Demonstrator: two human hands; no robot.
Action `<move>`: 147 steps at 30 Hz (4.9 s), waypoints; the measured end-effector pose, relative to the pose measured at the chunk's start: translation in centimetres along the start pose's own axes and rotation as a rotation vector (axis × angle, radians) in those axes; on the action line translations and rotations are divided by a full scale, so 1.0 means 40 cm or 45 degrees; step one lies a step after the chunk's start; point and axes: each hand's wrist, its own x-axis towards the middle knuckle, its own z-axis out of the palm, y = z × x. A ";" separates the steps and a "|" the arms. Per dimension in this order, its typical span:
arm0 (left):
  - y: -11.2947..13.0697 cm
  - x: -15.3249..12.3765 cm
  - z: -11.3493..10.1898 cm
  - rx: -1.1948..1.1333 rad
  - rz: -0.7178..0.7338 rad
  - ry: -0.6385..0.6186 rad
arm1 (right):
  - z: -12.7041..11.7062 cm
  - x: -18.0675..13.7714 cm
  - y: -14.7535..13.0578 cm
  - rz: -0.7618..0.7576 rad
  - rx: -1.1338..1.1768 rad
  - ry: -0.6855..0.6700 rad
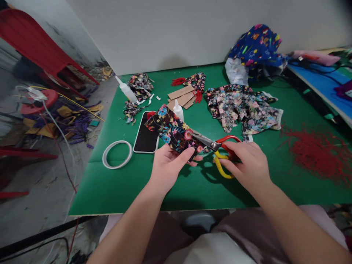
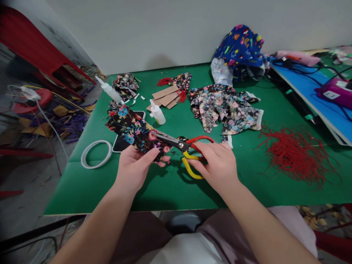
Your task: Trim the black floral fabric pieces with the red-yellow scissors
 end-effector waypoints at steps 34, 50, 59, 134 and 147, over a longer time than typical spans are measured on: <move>-0.035 0.010 0.015 0.071 -0.124 -0.058 | -0.028 0.030 -0.077 0.926 1.266 -0.219; 0.055 0.002 -0.028 -0.149 0.193 0.117 | -0.058 -0.004 -0.101 0.642 1.063 -0.828; 0.048 -0.004 -0.038 -0.090 0.188 0.083 | -0.073 0.015 -0.099 0.450 0.843 -0.666; 0.036 0.000 -0.033 -0.183 0.081 -0.045 | -0.057 0.002 -0.098 0.740 1.629 -1.025; 0.040 -0.001 -0.029 -0.191 0.100 -0.019 | -0.065 0.010 -0.089 0.510 1.187 -0.889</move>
